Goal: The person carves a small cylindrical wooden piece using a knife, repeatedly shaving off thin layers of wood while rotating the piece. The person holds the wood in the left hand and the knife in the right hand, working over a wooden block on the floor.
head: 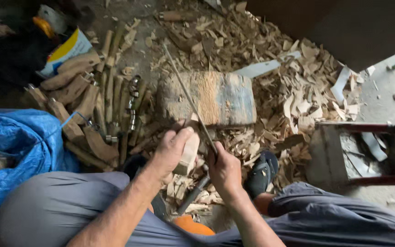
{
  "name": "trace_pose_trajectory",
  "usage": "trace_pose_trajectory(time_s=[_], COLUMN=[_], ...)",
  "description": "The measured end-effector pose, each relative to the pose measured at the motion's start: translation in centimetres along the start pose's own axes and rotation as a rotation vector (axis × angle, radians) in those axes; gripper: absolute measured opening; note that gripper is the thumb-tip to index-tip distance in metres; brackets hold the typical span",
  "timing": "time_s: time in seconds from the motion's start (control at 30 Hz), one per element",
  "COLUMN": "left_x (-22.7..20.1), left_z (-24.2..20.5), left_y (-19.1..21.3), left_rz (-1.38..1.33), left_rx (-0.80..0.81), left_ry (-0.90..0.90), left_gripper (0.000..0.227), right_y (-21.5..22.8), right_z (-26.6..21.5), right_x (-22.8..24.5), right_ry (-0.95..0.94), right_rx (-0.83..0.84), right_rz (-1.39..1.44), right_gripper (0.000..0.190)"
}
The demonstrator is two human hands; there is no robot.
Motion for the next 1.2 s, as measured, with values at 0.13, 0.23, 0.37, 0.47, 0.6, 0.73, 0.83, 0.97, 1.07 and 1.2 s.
trace_pose_trajectory(time_s=[0.13, 0.23, 0.37, 0.47, 0.6, 0.73, 0.83, 0.97, 1.07, 1.2], left_x=[-1.4, -0.3, -2.0, -4.4, -2.2, -0.6, -3.2, -2.2, -2.6, -3.5], left_z=[1.6, 0.0, -0.7, 0.4, -0.7, 0.3, 0.4, -0.3, -0.7, 1.7], left_y=[-0.8, 0.5, -0.9, -1.2, -0.7, -0.3, -0.5, -0.7, -1.2, 0.2], left_rz=[-0.109, 0.004, 0.002, 0.092, 0.071, -0.016, 0.183, 0.031, 0.022, 0.163], left_rx=[0.203, -0.025, -0.029, 0.029, 0.041, -0.001, 0.018, 0.014, 0.0, -0.008], left_ry=[-0.169, 0.021, 0.05, -0.055, -0.047, 0.05, -0.209, 0.004, -0.018, -0.106], left_gripper=[0.048, 0.048, 0.047, 0.047, 0.044, 0.048, 0.044, 0.041, 0.04, 0.041], right_y=[1.5, 2.1, -0.8, 0.8, 1.6, -0.2, 0.7, 1.9, -1.1, -0.1], right_z=[0.7, -1.0, 1.3, 1.1, -0.3, 0.8, 1.0, -0.8, 1.9, 1.0], right_x=[0.9, 1.6, -2.8, -3.5, -0.9, -0.5, -0.6, 0.4, -1.6, -4.0], right_ry=[0.055, 0.116, -0.185, -0.188, 0.022, -0.001, 0.02, 0.13, -0.049, -0.222], right_rx=[-0.098, -0.154, 0.031, -0.11, -0.15, -0.049, -0.118, -0.23, -0.024, -0.068], right_rz=[0.106, 0.148, 0.122, 0.19, 0.142, 0.008, 0.039, 0.135, -0.112, 0.245], right_gripper=[0.006, 0.009, 0.009, 0.014, 0.006, 0.015, 0.01, 0.012, 0.01, 0.014])
Point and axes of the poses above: each hand's wrist, its own z-axis towards the middle knuckle, its own y-axis out of the back of the hand, x = y × z, the point moved 10 cm from there along z, towards the middle knuckle, and after that the axes turned 7 degrees about x, right-handed, at the moved point
